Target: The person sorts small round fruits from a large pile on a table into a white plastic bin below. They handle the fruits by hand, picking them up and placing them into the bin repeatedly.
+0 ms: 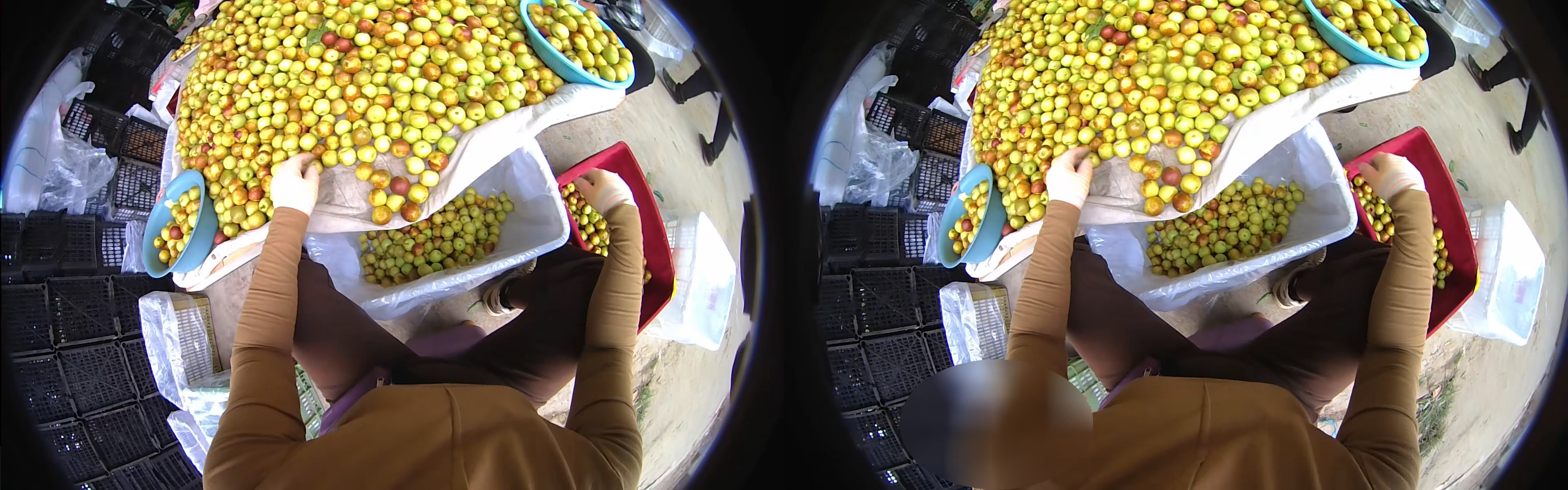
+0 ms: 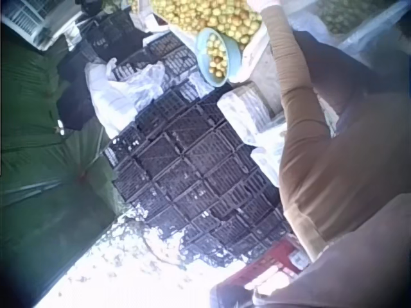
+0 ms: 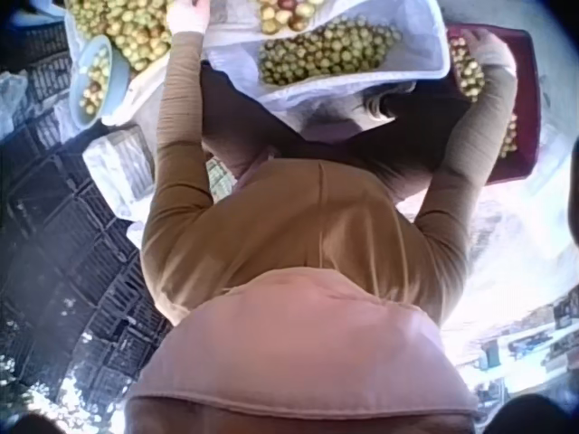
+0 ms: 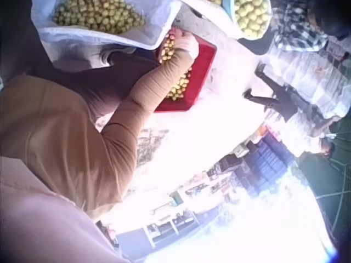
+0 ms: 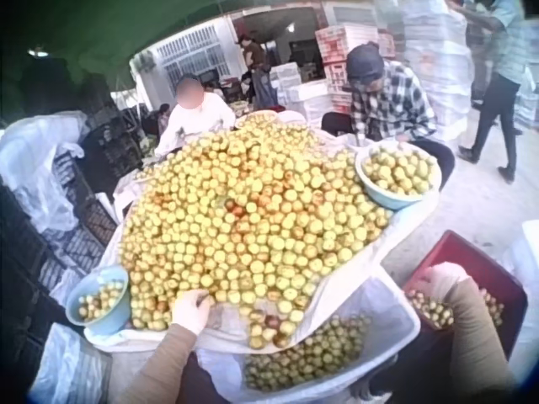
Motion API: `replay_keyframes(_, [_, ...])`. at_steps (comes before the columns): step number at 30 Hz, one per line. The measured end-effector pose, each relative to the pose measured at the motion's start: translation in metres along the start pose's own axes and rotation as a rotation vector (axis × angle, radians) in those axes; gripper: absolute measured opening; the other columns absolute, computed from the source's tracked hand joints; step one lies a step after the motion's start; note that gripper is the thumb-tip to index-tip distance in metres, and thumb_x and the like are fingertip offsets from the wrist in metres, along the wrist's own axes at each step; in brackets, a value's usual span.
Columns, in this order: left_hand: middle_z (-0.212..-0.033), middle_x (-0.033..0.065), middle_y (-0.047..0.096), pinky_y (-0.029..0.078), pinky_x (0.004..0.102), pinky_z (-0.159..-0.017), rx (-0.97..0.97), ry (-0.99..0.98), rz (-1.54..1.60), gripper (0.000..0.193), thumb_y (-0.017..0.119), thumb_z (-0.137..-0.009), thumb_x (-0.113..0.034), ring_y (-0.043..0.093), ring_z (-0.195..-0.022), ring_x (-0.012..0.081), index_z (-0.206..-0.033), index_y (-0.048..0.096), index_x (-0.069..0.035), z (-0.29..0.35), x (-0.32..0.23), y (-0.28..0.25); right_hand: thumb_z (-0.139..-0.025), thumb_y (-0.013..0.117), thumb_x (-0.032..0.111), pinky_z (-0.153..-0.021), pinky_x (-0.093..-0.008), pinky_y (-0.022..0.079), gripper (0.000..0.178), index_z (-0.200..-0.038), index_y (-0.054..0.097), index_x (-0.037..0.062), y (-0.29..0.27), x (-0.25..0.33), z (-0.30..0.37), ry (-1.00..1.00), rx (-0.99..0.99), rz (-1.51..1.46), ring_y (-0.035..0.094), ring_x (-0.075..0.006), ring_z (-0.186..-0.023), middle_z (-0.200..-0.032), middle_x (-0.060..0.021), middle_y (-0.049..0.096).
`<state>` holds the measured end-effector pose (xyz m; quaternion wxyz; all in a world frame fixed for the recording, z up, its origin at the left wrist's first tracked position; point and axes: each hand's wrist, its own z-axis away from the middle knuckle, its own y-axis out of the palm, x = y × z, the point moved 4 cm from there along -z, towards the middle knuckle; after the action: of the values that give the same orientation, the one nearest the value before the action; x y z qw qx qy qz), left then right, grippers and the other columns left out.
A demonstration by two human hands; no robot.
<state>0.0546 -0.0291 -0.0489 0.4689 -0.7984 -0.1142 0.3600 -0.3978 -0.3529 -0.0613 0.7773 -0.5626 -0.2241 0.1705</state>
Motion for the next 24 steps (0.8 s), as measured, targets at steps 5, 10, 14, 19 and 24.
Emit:
replay_keyframes(5, [-0.097, 0.0146, 0.067, 0.051, 0.0376, -0.085, -0.138, 0.239, 0.168, 0.023, 0.061, -0.082, -0.007, 0.064, -0.093, 0.0298, -0.104, 0.069, -0.005, -0.020, -0.050, 0.040, -0.091, 0.055, 0.044, -0.086, -0.0439, 0.050, 0.046, -0.104, 0.068, 0.0020, 0.026, 0.075, -0.008, -0.221, 0.016, -0.241, 0.064, -0.0397, -0.096, -0.097, -0.0253, 0.067])
replay_keyframes(10, [-0.137, 0.0227, 0.050, 0.040, 0.0413, -0.105, -0.048, 0.483, -0.216, 0.048, 0.056, -0.091, -0.027, 0.051, -0.124, 0.0357, -0.135, 0.052, -0.010, -0.035, -0.087, 0.079, -0.081, 0.067, 0.063, -0.097, -0.0438, 0.046, 0.080, -0.130, 0.055, 0.0009, 0.074, 0.146, -0.016, -0.069, 0.389, -1.126, 0.061, -0.0331, -0.111, -0.118, -0.0191, 0.064])
replay_keyframes(14, [-0.154, 0.0183, 0.029, 0.026, 0.0450, -0.115, 0.292, 0.361, 0.185, 0.054, 0.038, -0.100, -0.044, 0.023, -0.146, 0.0316, -0.146, 0.040, -0.015, -0.068, -0.031, 0.094, -0.081, 0.069, 0.059, -0.094, -0.0431, 0.045, 0.072, -0.130, 0.055, 0.0080, 0.091, 0.173, -0.014, 0.027, 0.527, -1.560, 0.063, -0.0291, -0.108, -0.121, -0.0127, 0.064])
replay_keyframes(19, [-0.149, 0.0200, 0.038, 0.028, 0.0392, -0.114, 0.216, 0.033, 0.792, 0.054, 0.039, -0.100, -0.040, 0.032, -0.141, 0.0305, -0.141, 0.044, -0.004, -0.077, -0.073, 0.055, -0.085, 0.069, 0.053, -0.095, -0.0428, 0.044, 0.063, -0.128, 0.055, 0.0085, 0.095, 0.170, -0.018, 0.097, 0.519, -1.679, 0.063, -0.0284, -0.107, -0.122, -0.0126, 0.064])
replay_keyframes(24, [-0.139, 0.0154, 0.049, 0.041, 0.0466, -0.101, 0.166, 0.600, -0.293, 0.041, 0.048, -0.093, -0.035, 0.049, -0.124, 0.0292, -0.125, 0.055, -0.010, -0.033, -0.210, 0.069, -0.087, 0.067, 0.049, -0.088, -0.0401, 0.050, 0.055, -0.123, 0.058, 0.0073, 0.091, 0.167, -0.017, 0.139, 0.468, -1.674, 0.066, -0.0242, -0.097, -0.111, -0.0111, 0.067])
